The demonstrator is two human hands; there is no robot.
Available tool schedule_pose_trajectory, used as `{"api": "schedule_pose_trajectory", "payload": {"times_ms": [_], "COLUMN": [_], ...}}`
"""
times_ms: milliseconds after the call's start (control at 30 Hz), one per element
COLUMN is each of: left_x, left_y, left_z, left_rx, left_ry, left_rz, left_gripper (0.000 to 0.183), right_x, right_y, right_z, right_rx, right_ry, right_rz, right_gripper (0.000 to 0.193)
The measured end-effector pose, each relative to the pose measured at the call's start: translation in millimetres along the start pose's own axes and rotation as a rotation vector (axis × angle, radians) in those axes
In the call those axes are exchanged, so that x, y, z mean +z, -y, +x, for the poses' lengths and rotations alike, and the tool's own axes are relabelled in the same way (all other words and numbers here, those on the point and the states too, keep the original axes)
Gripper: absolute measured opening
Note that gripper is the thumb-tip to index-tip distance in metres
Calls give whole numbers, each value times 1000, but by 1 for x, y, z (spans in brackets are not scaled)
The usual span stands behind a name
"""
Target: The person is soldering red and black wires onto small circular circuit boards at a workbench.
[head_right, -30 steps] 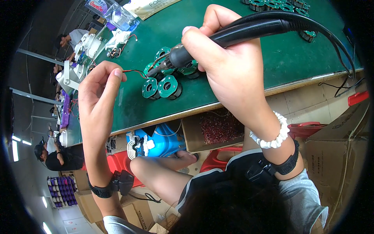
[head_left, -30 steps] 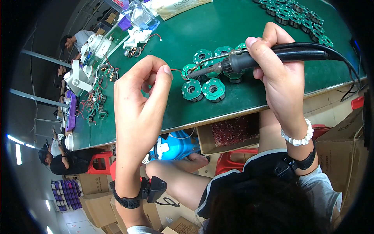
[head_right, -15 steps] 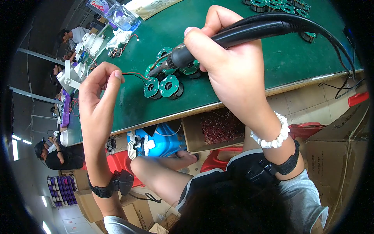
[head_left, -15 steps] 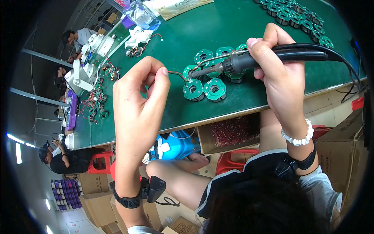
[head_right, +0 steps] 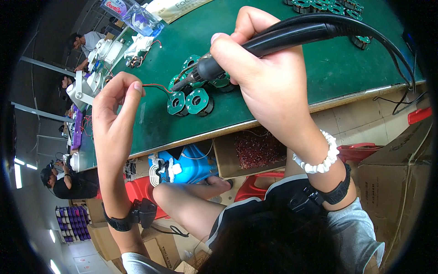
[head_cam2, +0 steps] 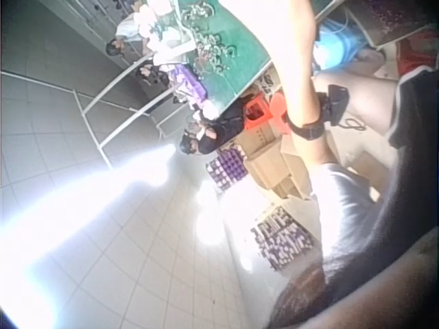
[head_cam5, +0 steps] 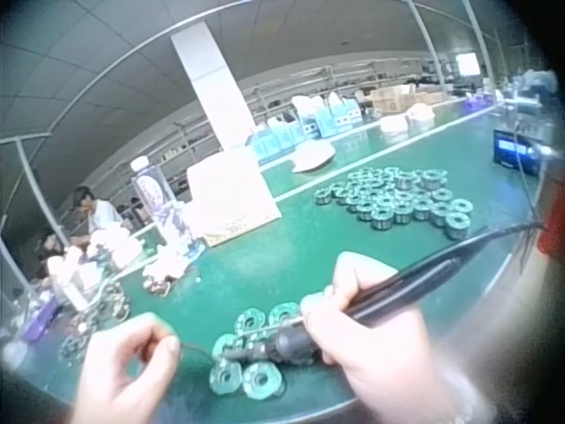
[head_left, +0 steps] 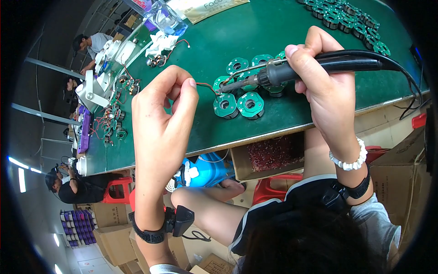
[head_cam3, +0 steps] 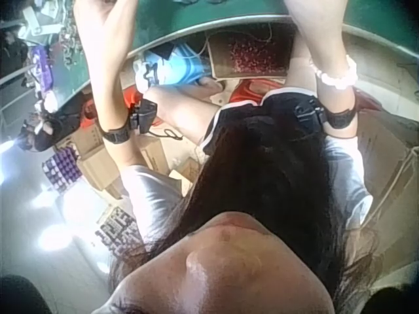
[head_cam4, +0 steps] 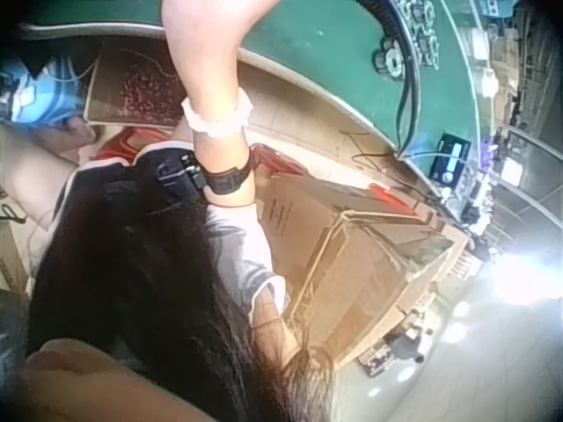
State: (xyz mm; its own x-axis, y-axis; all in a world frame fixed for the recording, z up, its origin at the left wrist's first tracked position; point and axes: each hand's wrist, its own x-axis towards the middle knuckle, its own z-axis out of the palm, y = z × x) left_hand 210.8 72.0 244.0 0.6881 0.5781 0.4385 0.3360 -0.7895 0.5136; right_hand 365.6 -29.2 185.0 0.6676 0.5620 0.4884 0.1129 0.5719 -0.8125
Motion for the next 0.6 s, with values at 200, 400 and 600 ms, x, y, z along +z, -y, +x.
{"api": "schedule_pose_trajectory", "payload": {"times_ms": [200, 400, 600], "left_x": [-1, -2, 0], "left_y": [0, -1, -1], "left_z": [-1, -2, 0], "left_rx": [0, -6, -10], "left_ry": [3, 8, 10], "left_rz": [12, 13, 23], "left_gripper": [14, 14, 14], "right_x": [0, 1, -1], "right_y": [-1, -1, -4], "right_z": [0, -1, 1], "right_rx": [-9, -8, -35], "right_ry": [2, 10, 4], "right_rz": [1, 4, 22], "right_gripper": [22, 22, 22]}}
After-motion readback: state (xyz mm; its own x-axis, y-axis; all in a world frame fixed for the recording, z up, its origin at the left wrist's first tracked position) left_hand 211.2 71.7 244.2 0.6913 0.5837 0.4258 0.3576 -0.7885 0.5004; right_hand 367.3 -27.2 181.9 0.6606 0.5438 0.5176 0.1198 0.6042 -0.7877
